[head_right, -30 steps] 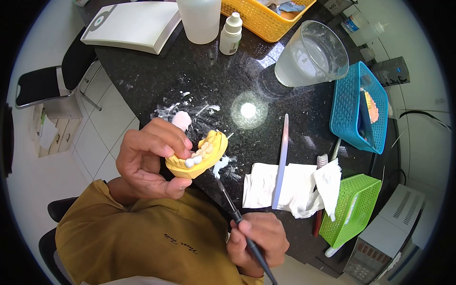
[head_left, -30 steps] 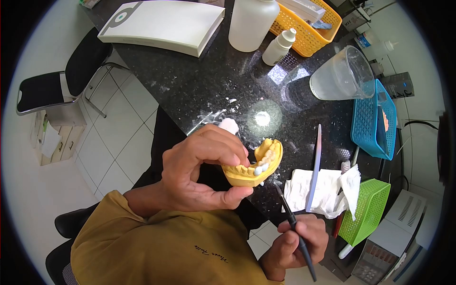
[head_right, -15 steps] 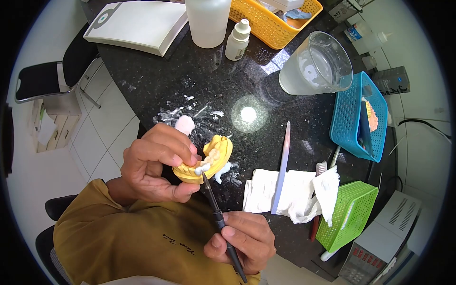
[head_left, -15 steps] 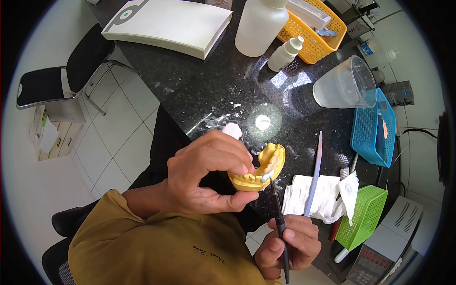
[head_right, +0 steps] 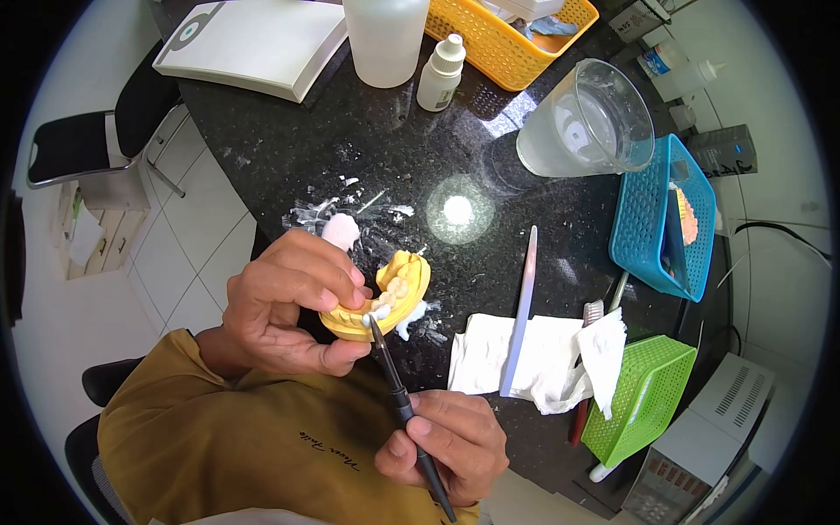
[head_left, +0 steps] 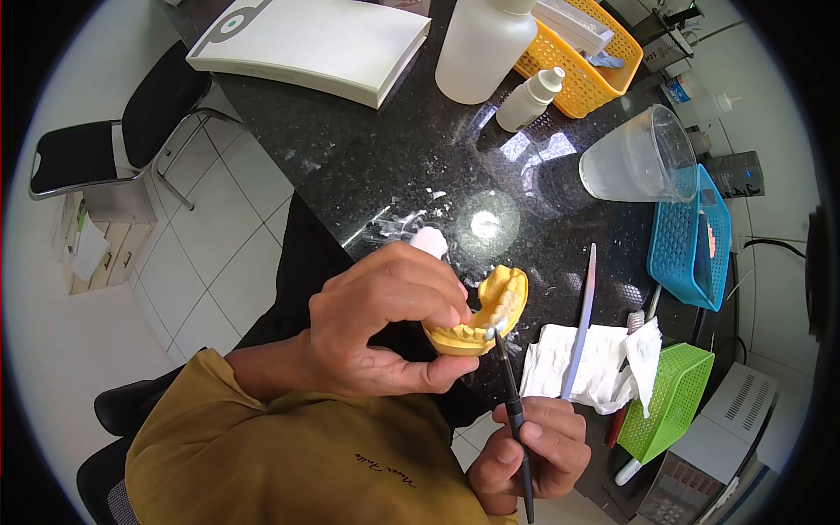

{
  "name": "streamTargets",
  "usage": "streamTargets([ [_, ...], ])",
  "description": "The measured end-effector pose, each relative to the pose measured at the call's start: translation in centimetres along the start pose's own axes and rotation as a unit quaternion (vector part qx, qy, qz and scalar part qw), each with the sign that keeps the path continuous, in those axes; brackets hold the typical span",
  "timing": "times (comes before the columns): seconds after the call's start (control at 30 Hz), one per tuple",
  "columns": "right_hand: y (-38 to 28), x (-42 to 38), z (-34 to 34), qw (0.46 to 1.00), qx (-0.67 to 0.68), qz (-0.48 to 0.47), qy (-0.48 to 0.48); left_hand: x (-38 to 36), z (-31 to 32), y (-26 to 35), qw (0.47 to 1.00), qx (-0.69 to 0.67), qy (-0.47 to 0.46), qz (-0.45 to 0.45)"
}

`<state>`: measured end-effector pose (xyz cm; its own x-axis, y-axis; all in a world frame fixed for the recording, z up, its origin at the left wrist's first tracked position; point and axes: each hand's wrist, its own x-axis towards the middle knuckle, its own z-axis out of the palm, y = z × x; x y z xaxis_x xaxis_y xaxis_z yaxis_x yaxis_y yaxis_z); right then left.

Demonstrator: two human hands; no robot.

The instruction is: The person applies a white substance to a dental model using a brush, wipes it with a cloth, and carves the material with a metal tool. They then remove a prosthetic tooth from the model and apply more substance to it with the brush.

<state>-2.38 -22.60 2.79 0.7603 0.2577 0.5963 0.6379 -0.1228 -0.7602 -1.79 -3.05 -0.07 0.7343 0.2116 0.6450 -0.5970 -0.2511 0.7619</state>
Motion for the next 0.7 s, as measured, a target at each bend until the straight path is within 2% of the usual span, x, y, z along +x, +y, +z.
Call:
streamTargets([
  [0.07, 0.0, -0.06, -0.03, 1.0, -0.002, 0.0, -0.003, 0.02, -0.2, 0.01, 1.0, -0.001, 0.0, -0.002],
  [0.13, 0.04, -0.21, 0.08, 1.0, 0.002, -0.002, 0.011, 0.1, -0.67, 0.05, 0.997, 0.026, -0.066, 0.01],
  [0.27, -0.01, -0.27, 0.01, 1.0, 0.003, 0.0, 0.017, 0.03, -0.55, 0.11, 0.997, 0.027, -0.069, 0.007],
  [0.33, -0.01, -0.25, 0.07, 1.0, 0.003, 0.0, 0.017, -0.04, -0.06, 0.08, 1.0, -0.001, -0.003, -0.009],
  [0.37, 0.0, -0.24, 0.09, 1.0, 0.003, -0.001, 0.017, 0.0, -0.21, 0.1, 1.0, -0.002, -0.003, -0.008],
  [0.43, 0.08, -0.27, 0.05, 1.0, 0.001, -0.004, 0.013, 0.09, -0.69, 0.17, 0.997, 0.028, -0.069, 0.004],
  [0.7, 0.32, -0.61, 0.06, 0.999, 0.024, -0.034, 0.01, 0.0, -0.81, 0.06, 0.997, 0.027, -0.07, 0.011],
])
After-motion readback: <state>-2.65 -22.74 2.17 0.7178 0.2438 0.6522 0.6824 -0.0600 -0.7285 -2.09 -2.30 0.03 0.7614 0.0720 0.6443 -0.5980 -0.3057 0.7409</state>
